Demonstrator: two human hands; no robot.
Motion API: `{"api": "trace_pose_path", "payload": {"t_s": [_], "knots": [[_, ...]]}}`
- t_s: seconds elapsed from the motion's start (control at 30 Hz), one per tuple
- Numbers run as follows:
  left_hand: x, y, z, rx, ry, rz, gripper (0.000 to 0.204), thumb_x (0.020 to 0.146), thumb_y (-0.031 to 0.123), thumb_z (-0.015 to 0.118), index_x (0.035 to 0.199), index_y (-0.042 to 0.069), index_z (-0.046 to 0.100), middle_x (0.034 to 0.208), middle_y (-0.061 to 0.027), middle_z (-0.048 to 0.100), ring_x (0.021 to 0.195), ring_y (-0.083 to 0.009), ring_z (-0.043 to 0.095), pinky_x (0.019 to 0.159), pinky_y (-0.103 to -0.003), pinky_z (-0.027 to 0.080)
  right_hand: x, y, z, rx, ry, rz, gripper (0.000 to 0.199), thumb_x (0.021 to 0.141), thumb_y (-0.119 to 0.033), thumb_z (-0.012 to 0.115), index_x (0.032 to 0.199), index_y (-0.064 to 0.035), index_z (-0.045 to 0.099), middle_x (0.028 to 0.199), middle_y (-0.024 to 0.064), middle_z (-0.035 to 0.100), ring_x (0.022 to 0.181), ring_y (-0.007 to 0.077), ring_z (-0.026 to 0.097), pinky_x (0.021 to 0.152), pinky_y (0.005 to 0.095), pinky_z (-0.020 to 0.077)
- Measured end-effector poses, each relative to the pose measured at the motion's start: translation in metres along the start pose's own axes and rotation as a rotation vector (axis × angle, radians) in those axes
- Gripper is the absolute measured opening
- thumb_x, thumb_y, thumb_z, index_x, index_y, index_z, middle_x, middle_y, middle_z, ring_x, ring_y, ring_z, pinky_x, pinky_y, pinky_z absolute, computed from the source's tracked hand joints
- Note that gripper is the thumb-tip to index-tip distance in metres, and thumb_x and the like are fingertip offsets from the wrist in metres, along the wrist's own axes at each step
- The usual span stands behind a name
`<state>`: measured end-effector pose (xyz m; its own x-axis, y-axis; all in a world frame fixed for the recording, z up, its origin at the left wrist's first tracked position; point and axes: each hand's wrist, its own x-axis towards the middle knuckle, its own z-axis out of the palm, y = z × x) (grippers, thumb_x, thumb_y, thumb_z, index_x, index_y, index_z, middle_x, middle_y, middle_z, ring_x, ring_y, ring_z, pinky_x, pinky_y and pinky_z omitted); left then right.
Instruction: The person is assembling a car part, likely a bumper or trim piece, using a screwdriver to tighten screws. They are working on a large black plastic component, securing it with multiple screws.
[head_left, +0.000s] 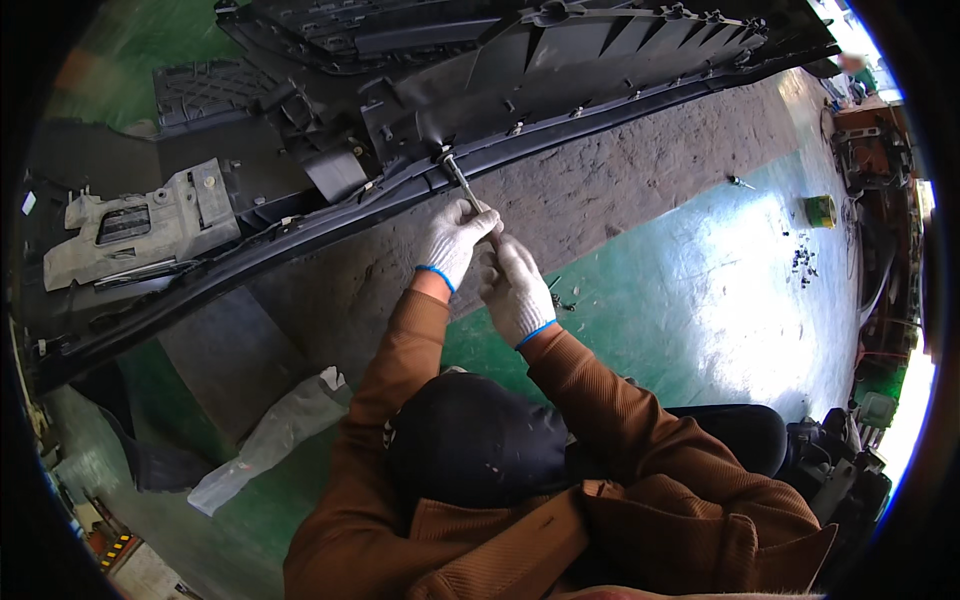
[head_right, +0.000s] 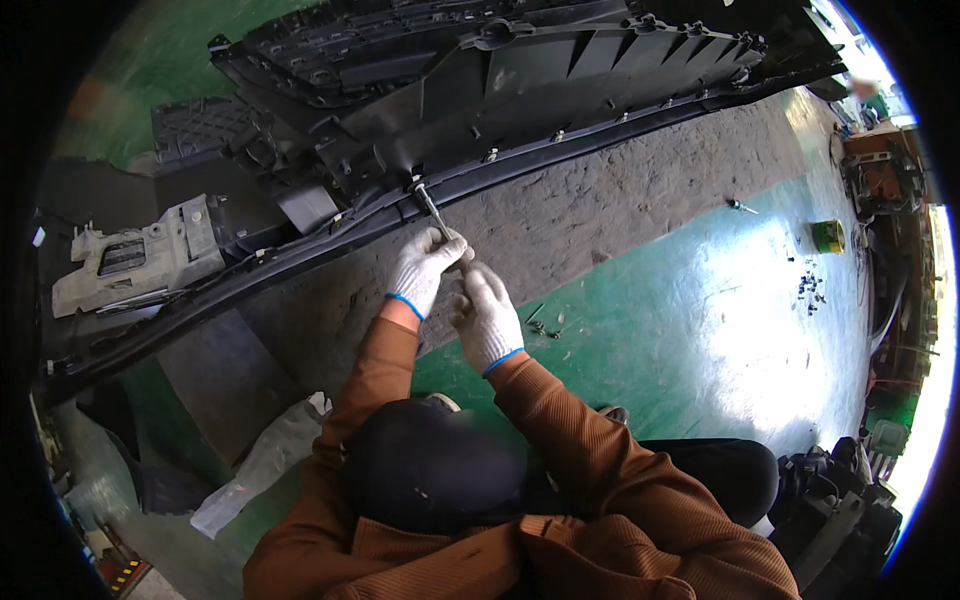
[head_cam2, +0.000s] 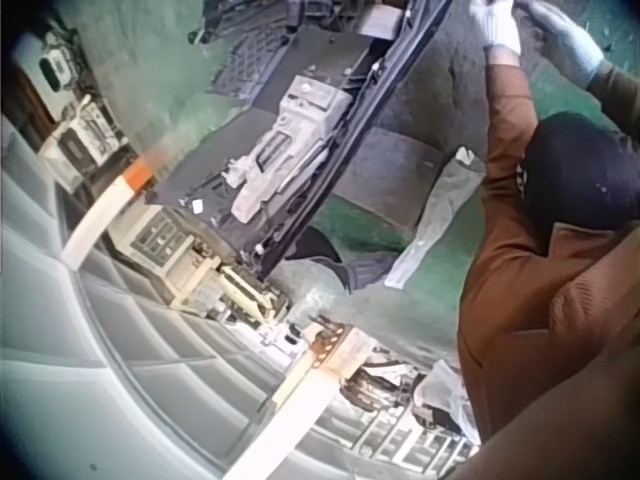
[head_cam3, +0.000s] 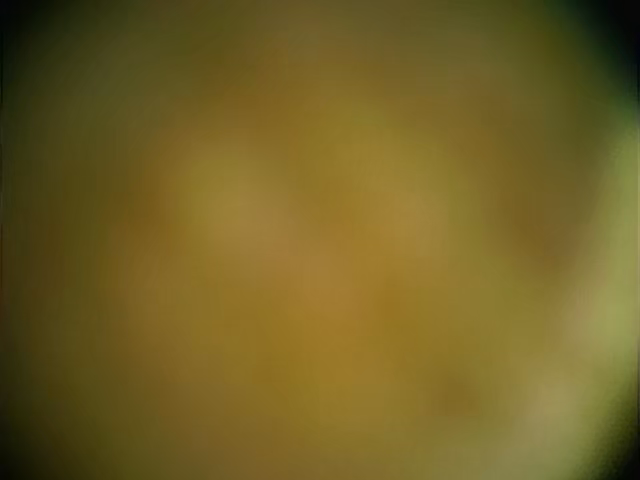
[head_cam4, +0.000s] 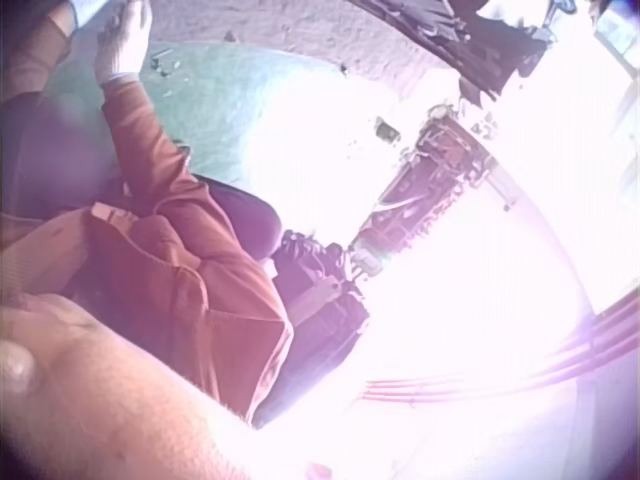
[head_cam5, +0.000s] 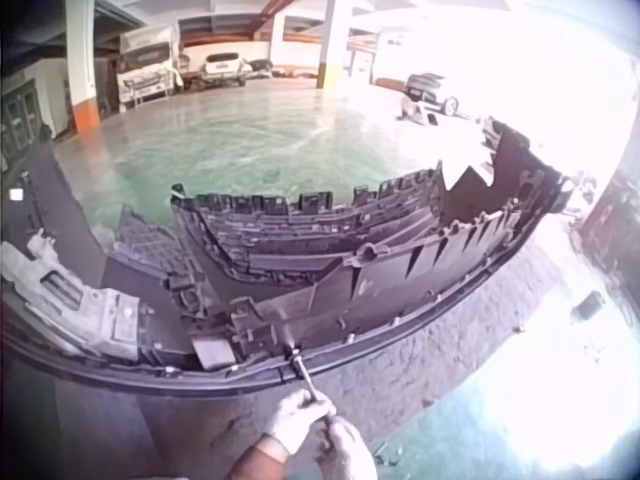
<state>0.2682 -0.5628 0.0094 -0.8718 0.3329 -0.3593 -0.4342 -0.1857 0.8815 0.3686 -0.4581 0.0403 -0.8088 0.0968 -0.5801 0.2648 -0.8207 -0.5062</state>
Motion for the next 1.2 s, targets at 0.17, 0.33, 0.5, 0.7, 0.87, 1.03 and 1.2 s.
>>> {"api": "trace_pose_path", "payload": {"t_s": [0.17,0.33,0.5,0.7,0.87,1.03,1.2], "knots": [[-0.004,0.008,0.010,-0.141,-0.042,-0.037,0.023,0.106,0.011,0.059,0.124,-0.001,0.067,0.113,-0.0133,0.075,0.100,-0.0212,0.071,0.094,-0.038,0.056,0.001,-0.010,-0.013,0.083,-0.067,0.060,0.035,0.109,-0.032,0.061,0.138,-0.0127,0.061,0.093,-0.0019,0.062,0.076,0.0129,0.057,0.069,0.0306,0.0476],[-0.003,0.002,-0.003,-0.200,-0.125,-0.059,0.031,0.108,0.009,0.052,0.137,0.000,0.060,0.121,-0.0159,0.073,0.109,-0.0228,0.069,0.101,-0.040,0.055,-0.003,-0.015,0.000,0.029,-0.028,0.116,0.029,0.109,-0.035,0.061,0.128,-0.0128,0.065,0.090,-0.0009,0.063,0.074,0.0113,0.057,0.067,0.0278,0.0466],[0.004,-0.006,-0.001,-0.342,-0.067,-0.033,0.030,0.108,0.019,0.058,0.133,0.004,0.063,0.119,-0.0140,0.074,0.106,-0.0222,0.069,0.096,-0.036,0.054,0.013,-0.028,-0.023,-0.214,-0.103,0.063,0.033,0.105,-0.029,0.067,0.133,-0.0109,0.063,0.099,0.0052,0.070,0.080,0.0130,0.063,0.071,0.0310,0.0532],[0.058,-0.022,-0.044,-0.842,0.157,-0.102,0.049,0.104,0.038,0.067,0.131,-0.003,0.061,0.125,-0.0179,0.068,0.118,-0.0338,0.065,0.108,-0.046,0.051,0.011,-0.010,-0.008,-1.275,0.068,-0.758,0.048,0.100,-0.022,0.071,0.143,-0.0053,0.059,0.117,0.0142,0.073,0.094,0.0222,0.072,0.088,0.0342,0.0569],[0.060,-0.020,-0.023,-0.767,0.280,0.029,0.032,0.105,0.019,0.064,0.130,-0.001,0.061,0.123,-0.0159,0.068,0.112,-0.0345,0.069,0.103,-0.047,0.055,0.010,-0.023,-0.001,-0.328,-0.034,0.030,0.043,0.106,-0.045,0.058,0.116,-0.0029,0.065,0.078,0.0072,0.068,0.062,0.0199,0.061,0.064,0.0346,0.0489],[0.058,-0.019,-0.024,-0.777,0.264,0.004,0.033,0.105,0.019,0.064,0.132,-0.001,0.060,0.123,-0.0150,0.068,0.114,-0.0342,0.068,0.104,-0.048,0.053,0.010,-0.015,-0.005,0.310,-0.249,0.320,0.047,0.109,-0.046,0.053,0.117,-0.0013,0.065,0.071,0.0018,0.060,0.056,0.0170,0.051,0.058,0.0307,0.0434],[0.052,-0.014,-0.018,-0.764,0.248,-0.005,0.040,0.106,0.021,0.063,0.138,-0.003,0.057,0.130,-0.0168,0.064,0.122,-0.0359,0.064,0.106,-0.048,0.052,0.021,0.003,0.003,-0.906,0.120,-0.630,0.039,0.107,-0.029,0.061,0.135,-0.0015,0.061,0.084,0.0032,0.064,0.065,0.0140,0.056,0.064,0.0291,0.0493]]}}
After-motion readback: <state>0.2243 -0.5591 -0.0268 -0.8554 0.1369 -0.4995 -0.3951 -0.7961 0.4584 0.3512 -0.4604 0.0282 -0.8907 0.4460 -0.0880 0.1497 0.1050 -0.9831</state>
